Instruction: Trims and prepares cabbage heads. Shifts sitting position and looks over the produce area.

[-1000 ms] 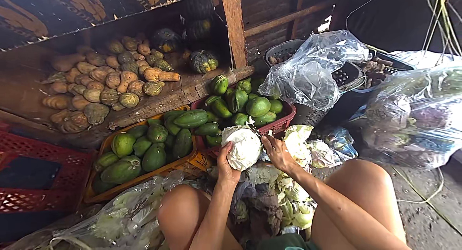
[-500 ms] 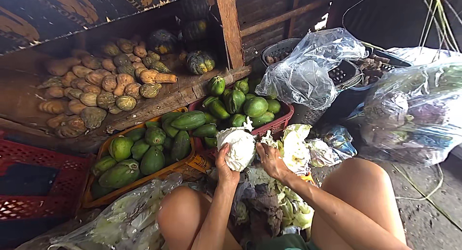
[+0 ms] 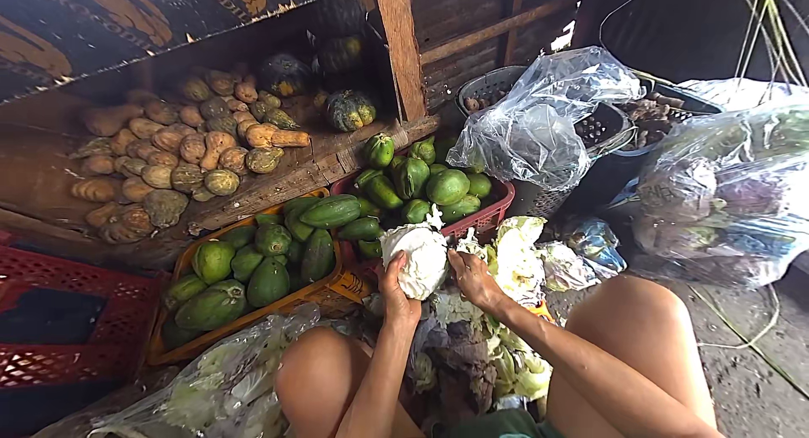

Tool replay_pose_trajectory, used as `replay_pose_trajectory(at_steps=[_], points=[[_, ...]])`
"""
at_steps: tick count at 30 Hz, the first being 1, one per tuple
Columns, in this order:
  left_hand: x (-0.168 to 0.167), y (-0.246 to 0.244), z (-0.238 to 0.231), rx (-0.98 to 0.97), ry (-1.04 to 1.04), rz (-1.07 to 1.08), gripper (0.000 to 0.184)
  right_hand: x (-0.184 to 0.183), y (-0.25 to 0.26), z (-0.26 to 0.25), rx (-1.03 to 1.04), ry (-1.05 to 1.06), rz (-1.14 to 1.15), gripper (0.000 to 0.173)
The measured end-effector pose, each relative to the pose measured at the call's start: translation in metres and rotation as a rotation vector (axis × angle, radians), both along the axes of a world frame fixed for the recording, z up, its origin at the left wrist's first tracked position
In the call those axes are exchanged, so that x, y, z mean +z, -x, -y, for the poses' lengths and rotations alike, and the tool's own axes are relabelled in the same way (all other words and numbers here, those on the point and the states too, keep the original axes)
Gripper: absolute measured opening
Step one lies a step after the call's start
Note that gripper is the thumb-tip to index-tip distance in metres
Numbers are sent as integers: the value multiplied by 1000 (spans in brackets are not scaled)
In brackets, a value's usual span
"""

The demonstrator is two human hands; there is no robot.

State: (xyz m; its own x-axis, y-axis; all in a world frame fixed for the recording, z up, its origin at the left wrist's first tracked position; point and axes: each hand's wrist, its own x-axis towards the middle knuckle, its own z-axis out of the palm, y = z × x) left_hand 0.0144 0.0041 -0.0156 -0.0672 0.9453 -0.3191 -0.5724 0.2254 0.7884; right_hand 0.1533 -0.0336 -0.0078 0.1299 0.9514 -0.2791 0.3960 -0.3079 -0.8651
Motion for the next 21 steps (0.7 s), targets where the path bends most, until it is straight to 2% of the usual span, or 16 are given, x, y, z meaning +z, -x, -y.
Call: replay_pose_trajectory(at_steps=[11, 14, 21], points=[[-4, 2, -1, 37, -20, -52, 47, -8, 8, 11, 43, 20, -42, 54], [-6, 1, -1, 35, -13, -86, 53, -16, 6, 5, 18, 60, -118, 55], [-7, 0, -1, 55, -22, -98, 52, -15, 12, 8, -45, 128, -297, 54]])
